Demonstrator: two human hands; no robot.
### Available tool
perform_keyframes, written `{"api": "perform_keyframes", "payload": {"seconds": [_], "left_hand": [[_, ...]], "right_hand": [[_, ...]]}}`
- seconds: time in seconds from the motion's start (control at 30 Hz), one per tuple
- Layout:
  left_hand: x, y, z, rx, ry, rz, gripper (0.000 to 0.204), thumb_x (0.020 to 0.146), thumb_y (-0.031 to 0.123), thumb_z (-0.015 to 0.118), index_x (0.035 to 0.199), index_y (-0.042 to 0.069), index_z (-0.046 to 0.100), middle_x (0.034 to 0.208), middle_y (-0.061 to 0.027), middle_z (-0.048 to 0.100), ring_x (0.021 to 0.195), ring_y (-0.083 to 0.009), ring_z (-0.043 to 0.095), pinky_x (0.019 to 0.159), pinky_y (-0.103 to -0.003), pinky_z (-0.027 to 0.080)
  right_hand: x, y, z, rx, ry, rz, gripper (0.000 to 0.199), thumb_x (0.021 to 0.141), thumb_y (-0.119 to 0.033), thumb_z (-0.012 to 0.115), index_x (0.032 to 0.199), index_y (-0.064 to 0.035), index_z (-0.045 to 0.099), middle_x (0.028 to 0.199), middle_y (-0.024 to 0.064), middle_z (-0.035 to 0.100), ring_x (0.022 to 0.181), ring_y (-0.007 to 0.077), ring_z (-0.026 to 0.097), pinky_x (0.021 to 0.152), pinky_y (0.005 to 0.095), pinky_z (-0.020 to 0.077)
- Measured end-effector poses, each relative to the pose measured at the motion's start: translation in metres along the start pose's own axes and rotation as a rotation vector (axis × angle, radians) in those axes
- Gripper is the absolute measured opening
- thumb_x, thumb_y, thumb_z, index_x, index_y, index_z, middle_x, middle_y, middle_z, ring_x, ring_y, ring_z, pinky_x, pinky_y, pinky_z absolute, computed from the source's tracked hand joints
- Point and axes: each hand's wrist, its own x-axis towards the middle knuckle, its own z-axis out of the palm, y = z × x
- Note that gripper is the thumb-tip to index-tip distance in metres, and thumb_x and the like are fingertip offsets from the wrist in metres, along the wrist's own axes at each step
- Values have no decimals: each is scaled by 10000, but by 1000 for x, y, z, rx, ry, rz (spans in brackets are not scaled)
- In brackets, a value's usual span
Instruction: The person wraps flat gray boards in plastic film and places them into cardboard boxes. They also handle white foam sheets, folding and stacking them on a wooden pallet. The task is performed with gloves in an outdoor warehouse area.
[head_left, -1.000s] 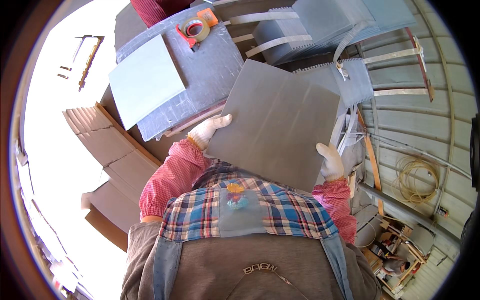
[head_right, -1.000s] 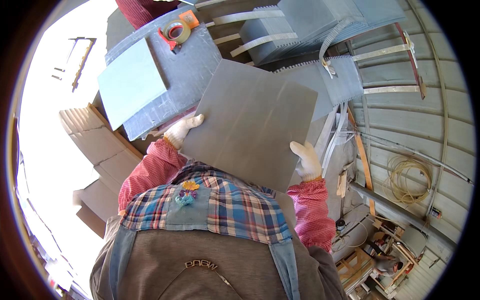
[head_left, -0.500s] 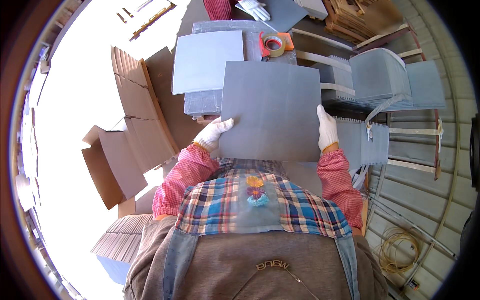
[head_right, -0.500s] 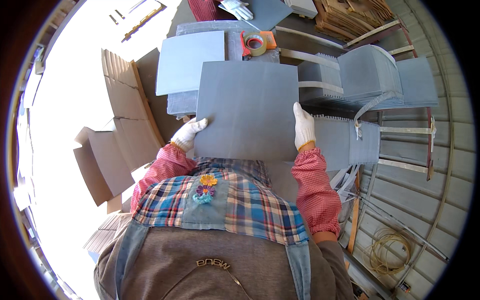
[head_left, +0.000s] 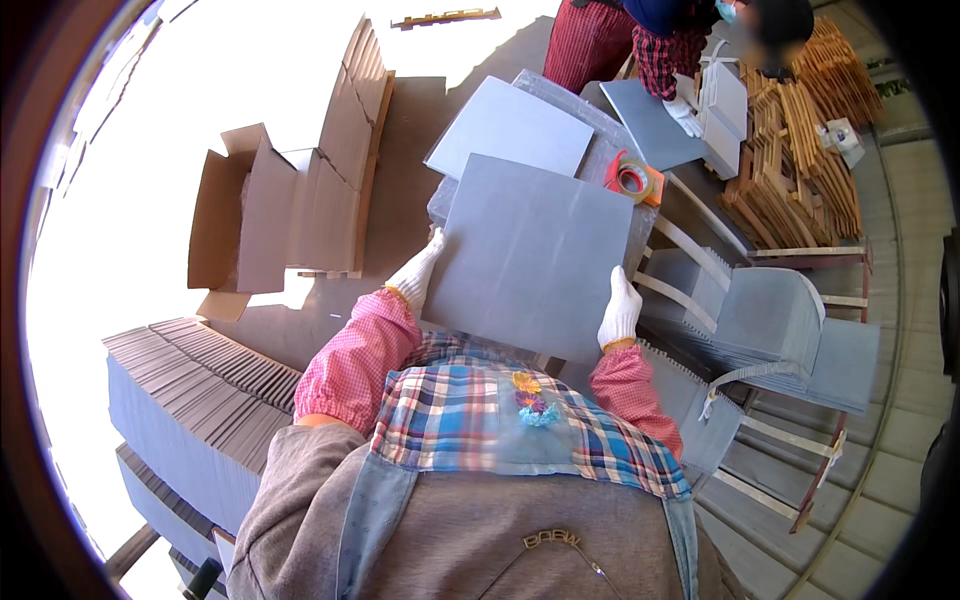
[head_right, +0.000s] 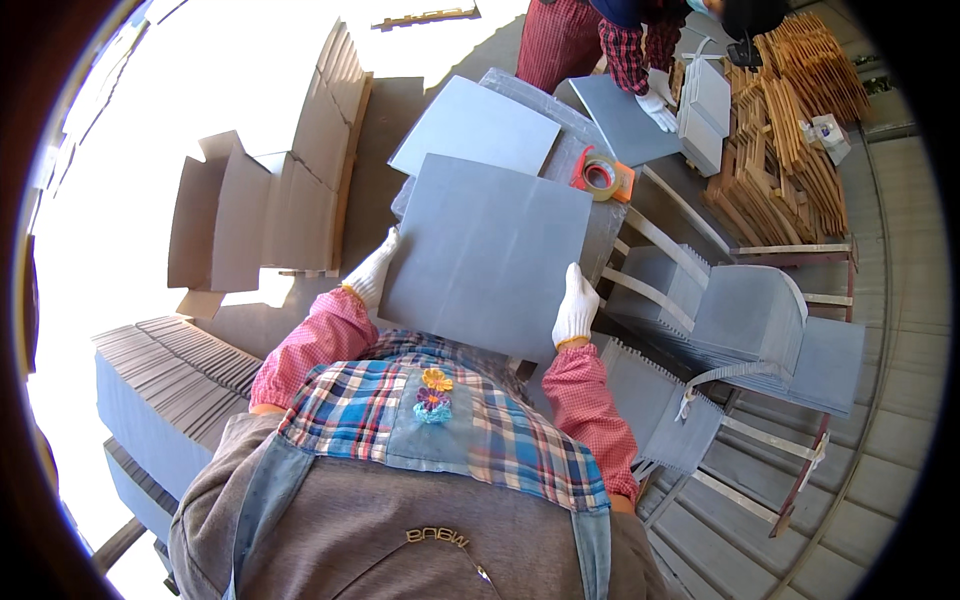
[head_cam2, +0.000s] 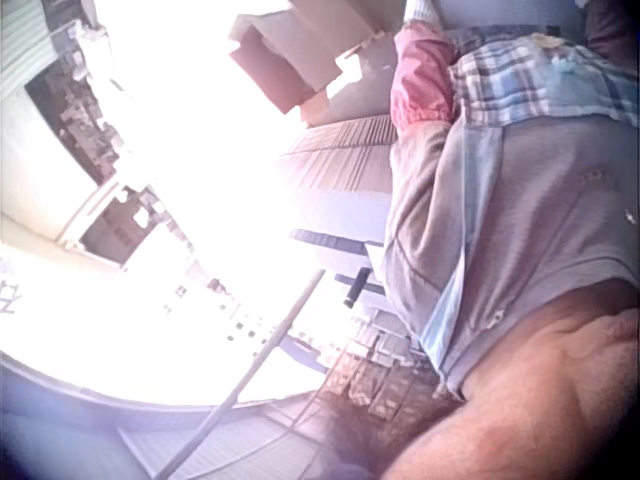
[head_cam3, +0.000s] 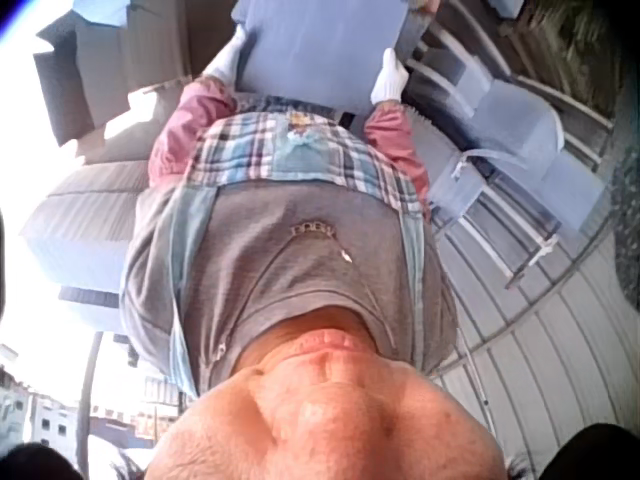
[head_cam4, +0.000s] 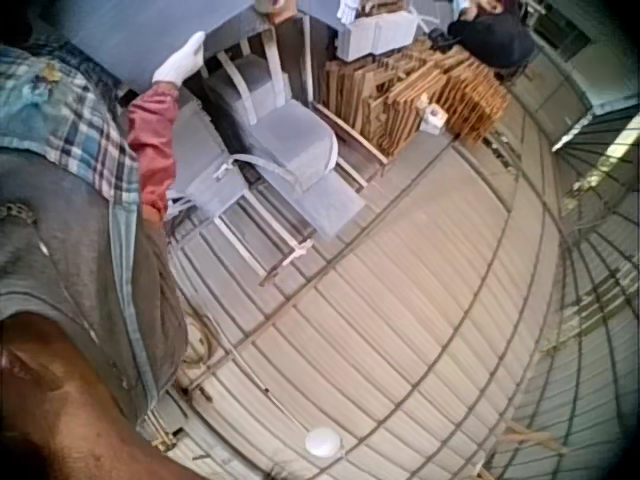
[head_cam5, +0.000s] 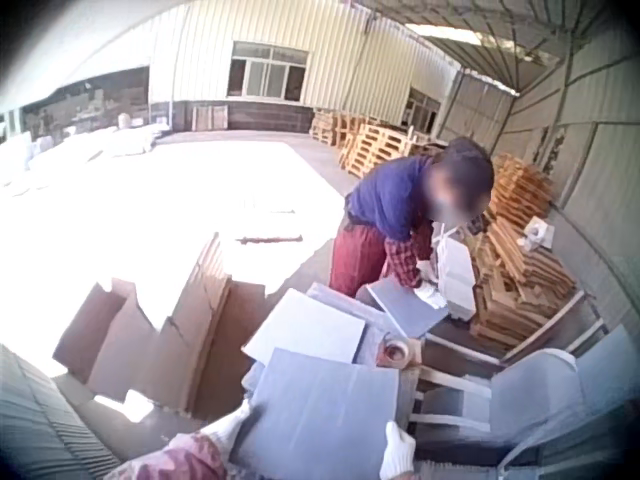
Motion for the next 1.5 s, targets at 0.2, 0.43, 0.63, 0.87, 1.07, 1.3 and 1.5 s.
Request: {"api": "perform_keyframes", "payload": {"seconds": [0.2,0.43,0.63,0.87,1.07,1.3,1.5], "left_hand": [[-42,10,10,-27,21,-50,921,964,764,428,1598,101,354,1615,-167,397,1447,-321,422,1180,-452,363],[-64,8,16,-6,111,-10,999,894,828,464,1601,129,367,1638,-168,368,1491,-371,359,1201,-561,287],[-73,6,7,15,161,-38,995,908,807,471,1619,128,317,1676,-159,291,1526,-363,292,1227,-551,240],[-46,5,-40,-115,78,-3,945,887,720,626,1550,74,436,1585,-201,435,1437,-385,429,1190,-526,336],[-27,71,-80,-156,-72,-4,979,783,681,771,1496,66,504,1503,-238,512,1364,-415,489,1128,-583,400],[-8,206,-144,-56,-160,-46,882,803,572,807,1450,41,529,1400,-243,579,1275,-378,549,1074,-557,458],[51,271,-201,-6,-293,-8,771,839,438,831,1423,22,546,1304,-212,647,1168,-340,625,1020,-504,517]], "right_hand": [[0,-5,4,-30,-63,-6,453,1034,-367,631,1102,75,704,1007,27,670,914,140,569,857,308,470],[-3,-17,9,-27,-118,-25,414,1035,-346,631,1077,58,711,994,30,672,910,139,576,845,313,478],[-2,-12,17,-17,-144,-3,434,1019,-331,658,1170,73,704,1068,37,686,982,145,588,903,310,469],[1,-5,56,-46,-178,8,466,1015,-331,666,1222,86,682,1100,53,693,1019,147,592,931,319,472],[22,-11,122,2,-214,55,419,1017,-326,664,1163,65,698,1083,48,696,996,137,603,911,318,483],[14,-25,242,61,-74,84,397,1016,-368,656,1096,18,710,1011,27,673,918,142,602,850,316,502],[26,-21,300,108,-33,140,487,1009,-377,659,1221,61,670,1180,68,665,1066,174,596,965,343,470]]}}
